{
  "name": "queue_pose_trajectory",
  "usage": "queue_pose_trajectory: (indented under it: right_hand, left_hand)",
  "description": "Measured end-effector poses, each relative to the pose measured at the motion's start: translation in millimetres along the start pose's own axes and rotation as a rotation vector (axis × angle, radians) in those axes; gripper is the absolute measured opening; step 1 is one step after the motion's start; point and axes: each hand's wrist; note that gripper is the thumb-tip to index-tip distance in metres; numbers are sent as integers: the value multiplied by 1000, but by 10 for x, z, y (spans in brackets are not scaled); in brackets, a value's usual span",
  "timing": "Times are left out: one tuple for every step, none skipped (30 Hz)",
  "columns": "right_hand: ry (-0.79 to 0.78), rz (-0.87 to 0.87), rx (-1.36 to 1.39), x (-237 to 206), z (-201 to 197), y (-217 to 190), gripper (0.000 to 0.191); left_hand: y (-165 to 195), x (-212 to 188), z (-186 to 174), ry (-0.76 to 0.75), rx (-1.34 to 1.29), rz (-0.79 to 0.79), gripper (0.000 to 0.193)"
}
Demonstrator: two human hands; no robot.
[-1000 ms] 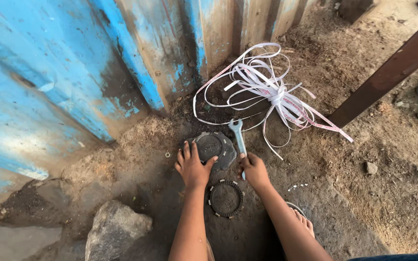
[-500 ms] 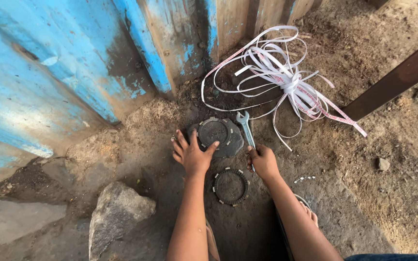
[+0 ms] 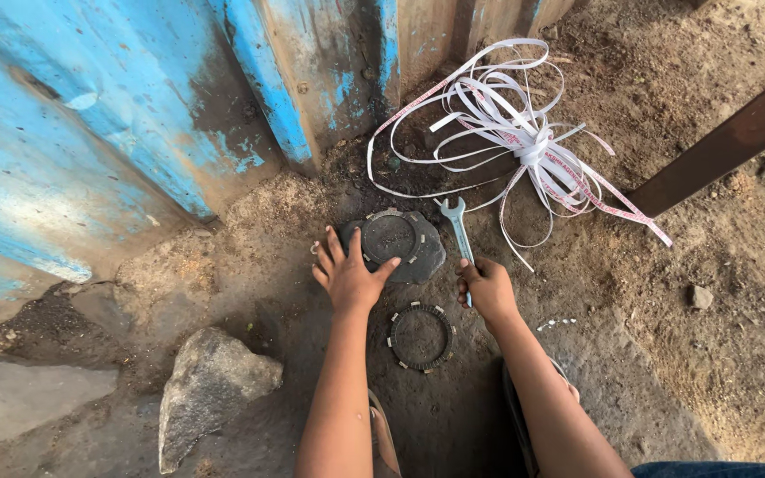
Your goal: The person repeatedly strikes a small, dark, circular metal object resting on the ground using a wrench as a makeshift hammer. The person holds the object steady with their left hand while striking it with the wrench in their right hand. A coiled white strap and a metal ring lie nearby on the dirt surface.
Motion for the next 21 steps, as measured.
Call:
queue_pose_trajectory:
  right_hand:
    - [2,0,-10,-2,2,-1,31]
    - [-5,-6,-20,-6,4,-3,32]
    - [-12,-13,-30,-11,6,-4,33]
    - [-21,-22,-38,-17,9,-6,34]
    - [-22,-16,-29,-25,11,-10,33]
    - [-25,-10,-19,-35,13,-15,32]
    - [-28,-5,-11,-46,14,-22,32]
    - [-23,3,-14,-56,14,-31,32]
    - [-18,12,-18,-67,14,-40,32]
    - [-11,20,-22,-75,11,-49,32]
    - [5,17,-37,-79,8,-58,33]
    - [22,16,-54,-83,4,-65,34]
    - [38,16,-70,-84,1,-69,34]
    - [55,33,-65,-85,-3,-70,34]
    - [71,51,-61,-85,-7,-68,34]
    - [85,67,-56,-86,-10,-67,34]
    - [78,69,-63,-88,-14,-65,34]
    - [73,71,-70,-90,-18,-69,34]
    - [70,74,-78,-92,-23,-77,34]
    - [58,56,-90,-91,-31,-94,34]
    - [46,40,-102,-90,-36,-118,34]
  left_hand:
    - [24,-20,-5,-2,-25,-3,103]
    - [41,-38,-19,-5,-51,-8,102]
    - [53,-49,-37,-7,-77,-12,101]
    - [59,-52,-61,-28,-54,-5,102]
    - [55,-49,-88,-48,-29,1,102]
    - [46,-40,-114,-66,-3,6,102]
    - [33,-28,-134,-81,9,13,102]
    - [20,-13,-144,-98,20,19,101]
    - [4,3,-143,-117,30,26,101]
    - [-11,20,-130,-132,20,29,100]
    - [-26,44,-111,-147,11,34,99]
    - [-38,64,-80,-163,1,39,98]
    - [-46,86,-43,-170,-3,43,98]
    - [-52,109,-7,-176,-6,47,98]
    - [-54,127,28,-181,-9,50,98]
    - [-51,144,57,-151,-19,62,95]
    - [-44,149,82,-122,-29,73,92]
    - [-31,151,98,-93,-40,86,90]
    - [-21,143,106,-122,-11,74,95]
    - [-9,127,106,-153,18,62,101]
    - [4,109,99,-185,49,49,107]
Point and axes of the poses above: each hand's wrist, its own x-axis towards the middle knuckle, its own z-axis out of the palm, y = z × x, and after that the axes turned 6 degrees about -x, right-handed
